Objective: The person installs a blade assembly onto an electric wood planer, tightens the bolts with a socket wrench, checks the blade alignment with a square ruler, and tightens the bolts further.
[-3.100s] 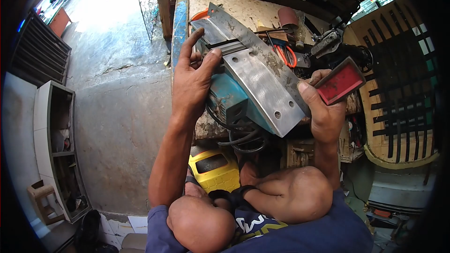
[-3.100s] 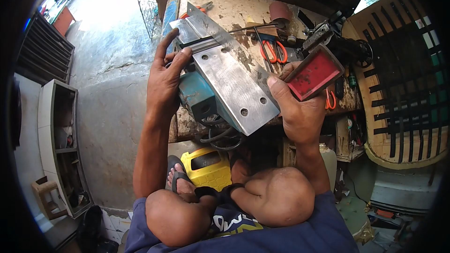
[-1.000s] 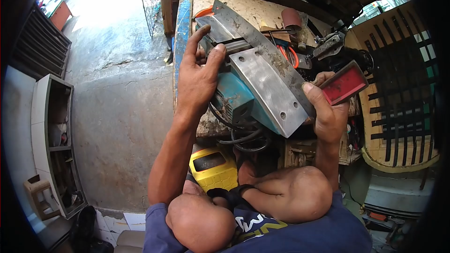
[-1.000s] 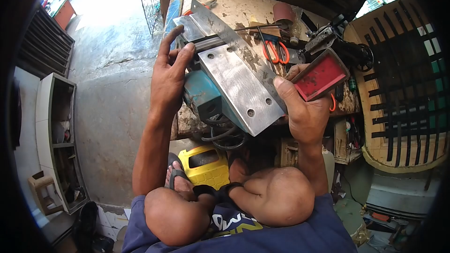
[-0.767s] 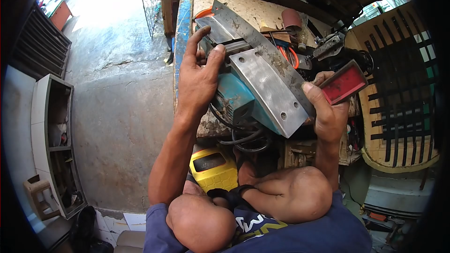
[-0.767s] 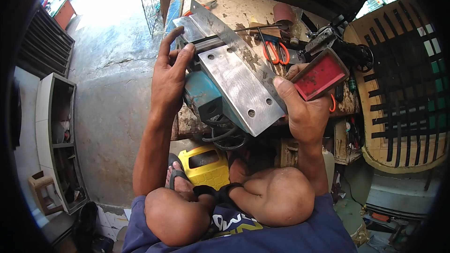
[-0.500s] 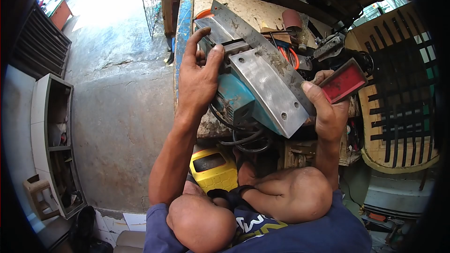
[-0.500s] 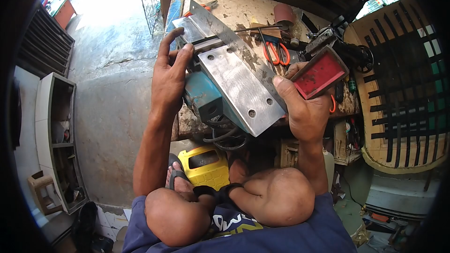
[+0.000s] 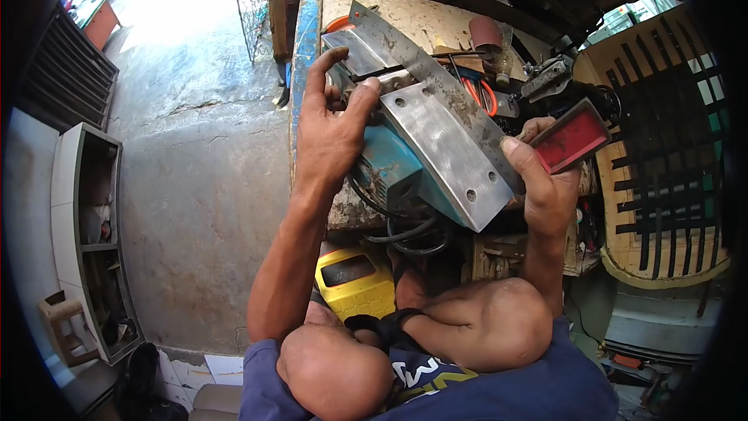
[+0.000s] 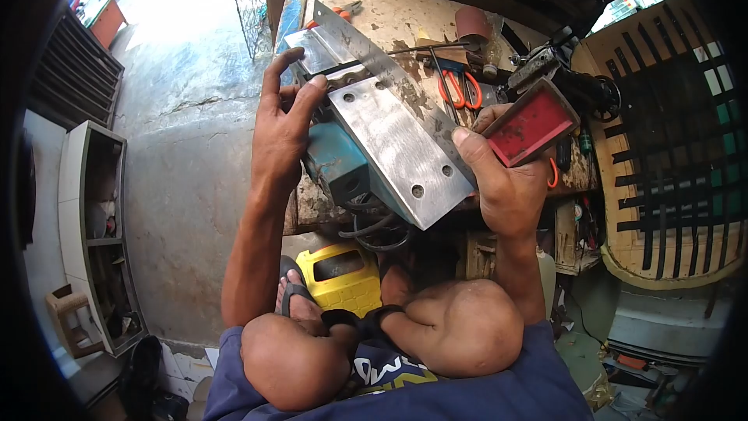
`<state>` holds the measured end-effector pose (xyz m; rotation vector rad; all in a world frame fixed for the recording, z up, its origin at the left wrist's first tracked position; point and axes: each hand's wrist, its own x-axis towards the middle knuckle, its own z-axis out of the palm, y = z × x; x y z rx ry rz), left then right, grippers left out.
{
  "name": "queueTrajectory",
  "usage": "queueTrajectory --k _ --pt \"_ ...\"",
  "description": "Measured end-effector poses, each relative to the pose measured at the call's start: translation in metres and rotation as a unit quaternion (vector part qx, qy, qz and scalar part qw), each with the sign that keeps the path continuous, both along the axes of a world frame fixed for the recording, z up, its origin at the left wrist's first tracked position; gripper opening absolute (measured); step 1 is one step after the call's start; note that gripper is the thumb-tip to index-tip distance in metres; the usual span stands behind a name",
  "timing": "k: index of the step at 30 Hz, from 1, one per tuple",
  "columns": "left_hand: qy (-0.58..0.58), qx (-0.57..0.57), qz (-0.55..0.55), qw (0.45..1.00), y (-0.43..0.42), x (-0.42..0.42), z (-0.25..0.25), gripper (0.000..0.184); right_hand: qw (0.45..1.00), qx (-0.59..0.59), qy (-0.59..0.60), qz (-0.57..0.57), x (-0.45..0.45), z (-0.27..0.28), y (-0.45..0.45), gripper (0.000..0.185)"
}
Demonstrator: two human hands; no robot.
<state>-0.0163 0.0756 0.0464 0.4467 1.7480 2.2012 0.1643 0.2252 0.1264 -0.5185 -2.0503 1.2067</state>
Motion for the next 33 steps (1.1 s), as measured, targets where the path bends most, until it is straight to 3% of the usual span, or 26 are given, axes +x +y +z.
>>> queueTrajectory --k 5,8,27,33 --pt "0.019 -0.058 0.006 0.998 -0.0017 -0.0056 -0.0023 0.052 0.999 -0.010 -0.036 0.002 0.0019 0.0024 -0.0026 0.021" --pt "0.022 -0.104 0.021 0.994 -0.0035 -0.0077 0.0024 0.053 1.000 0.013 0.006 0.002 -0.0001 -0.0006 -0.0003 0.018" --pt "0.042 -0.065 -0.004 0.997 -0.0037 -0.0048 -0.0011 0.055 1.000 -0.013 -0.005 0.005 0.0028 -0.0009 0.0002 0.020" --pt "0.056 -0.104 0.026 0.993 0.0002 -0.0052 -0.0031 0.052 1.000 -0.015 -0.004 0.000 0.0023 -0.0006 0.0005 0.021"
